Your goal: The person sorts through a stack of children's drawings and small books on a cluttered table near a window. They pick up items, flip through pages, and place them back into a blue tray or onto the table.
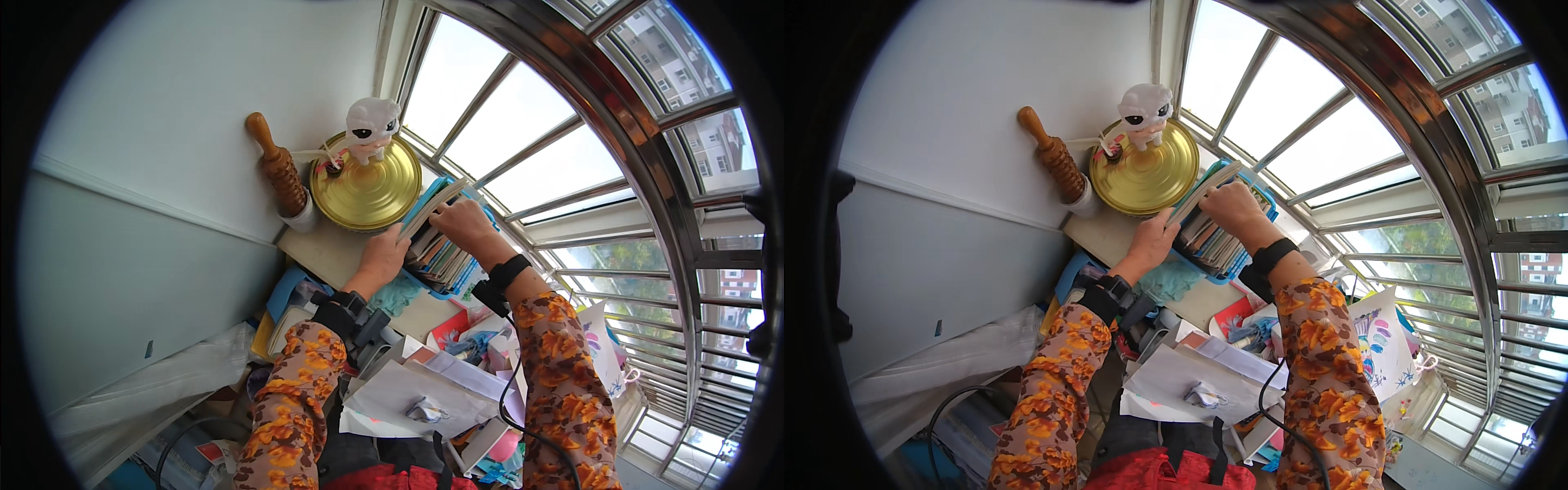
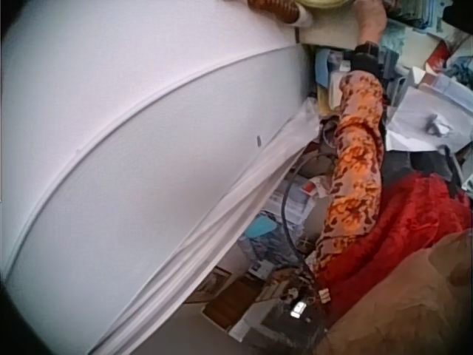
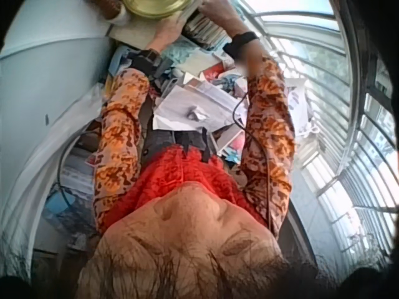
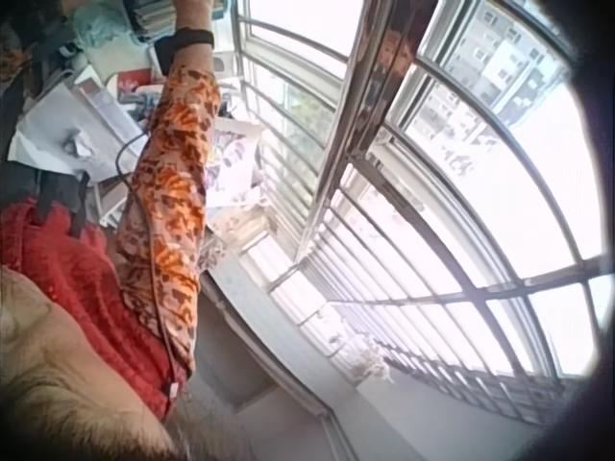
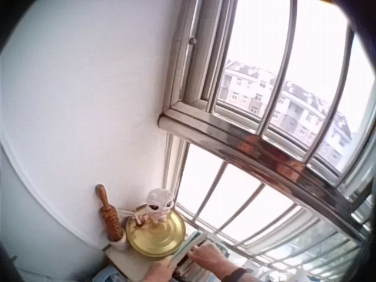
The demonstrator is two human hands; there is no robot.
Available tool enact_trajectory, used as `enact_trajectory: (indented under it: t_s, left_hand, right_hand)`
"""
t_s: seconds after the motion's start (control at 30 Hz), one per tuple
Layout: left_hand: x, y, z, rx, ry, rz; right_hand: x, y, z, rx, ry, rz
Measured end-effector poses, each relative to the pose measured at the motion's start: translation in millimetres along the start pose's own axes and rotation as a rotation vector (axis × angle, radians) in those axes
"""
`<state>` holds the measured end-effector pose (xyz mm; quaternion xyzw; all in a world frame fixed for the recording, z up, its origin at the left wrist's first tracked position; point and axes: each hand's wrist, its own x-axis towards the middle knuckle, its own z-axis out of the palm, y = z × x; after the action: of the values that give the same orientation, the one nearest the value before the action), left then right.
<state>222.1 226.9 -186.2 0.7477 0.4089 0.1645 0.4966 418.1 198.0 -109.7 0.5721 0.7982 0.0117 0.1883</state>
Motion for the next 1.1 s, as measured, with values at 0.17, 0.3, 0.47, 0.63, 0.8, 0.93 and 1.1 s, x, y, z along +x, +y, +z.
enact_trajectory:
  t_s: [0.17,0.3,0.47,0.63,0.8,0.93,1.1]
  left_hand:
    - [-1,2,0,0.012,0.011,-0.029]
    - [-1,4,-1,0.083,0.003,-0.018]
    - [-1,5,0,0.077,0.01,-0.031]
    - [-1,5,-2,0.125,-0.016,-0.045]
    - [0,5,0,0.115,-0.013,-0.043]
    - [0,5,-1,0.083,0.009,-0.038]
    - [0,6,1,0.079,0.029,-0.062]
  right_hand:
    - [5,-3,1,-0.04,0.001,-0.022]
    - [9,-6,1,-0.128,-0.146,-0.047]
    - [9,-7,0,-0.095,-0.126,-0.118]
    - [7,-9,2,-0.002,0.026,-0.108]
    - [9,-9,9,0.038,-0.034,-0.034]
    - [10,-10,15,0.046,-0.031,-0.01]
    - [2,-10,15,0.016,0.01,-0.034]
